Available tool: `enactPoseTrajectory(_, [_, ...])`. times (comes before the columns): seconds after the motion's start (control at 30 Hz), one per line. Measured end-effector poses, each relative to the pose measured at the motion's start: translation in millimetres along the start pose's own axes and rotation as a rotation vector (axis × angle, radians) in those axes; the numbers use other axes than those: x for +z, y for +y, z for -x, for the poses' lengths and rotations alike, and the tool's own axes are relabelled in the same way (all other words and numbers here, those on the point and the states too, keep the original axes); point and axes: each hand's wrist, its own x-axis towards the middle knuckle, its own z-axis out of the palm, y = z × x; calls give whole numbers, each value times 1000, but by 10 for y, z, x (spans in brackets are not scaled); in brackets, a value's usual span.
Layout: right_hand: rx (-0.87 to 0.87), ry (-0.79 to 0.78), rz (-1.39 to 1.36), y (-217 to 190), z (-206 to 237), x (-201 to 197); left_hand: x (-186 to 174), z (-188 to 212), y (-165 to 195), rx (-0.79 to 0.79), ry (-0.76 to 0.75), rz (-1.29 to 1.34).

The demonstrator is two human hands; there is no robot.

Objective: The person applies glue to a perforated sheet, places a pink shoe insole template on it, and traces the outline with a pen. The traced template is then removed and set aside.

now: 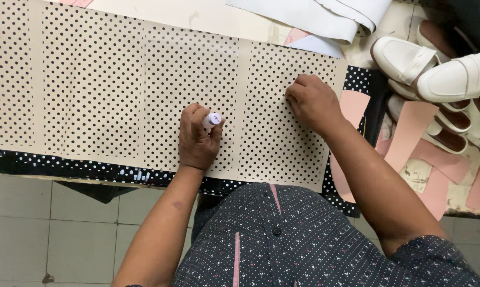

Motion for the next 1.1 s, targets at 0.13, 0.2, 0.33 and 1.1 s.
enactPoseTrajectory(0.13, [80, -21, -76, 96, -34, -133, -6, -12, 19, 7, -4, 2])
enactPoseTrajectory(0.2, [124, 36, -138, 136, -38, -186, -11, -30, 8, 7, -6, -9])
enactPoseTrajectory(0.33, [105, -9, -161, 133, -23, -190, -11, -33, 15, 10, -14, -24])
enactPoseTrajectory(1.1, [92, 100, -192, 196, 164, -82, 56, -7, 92, 21, -24, -62])
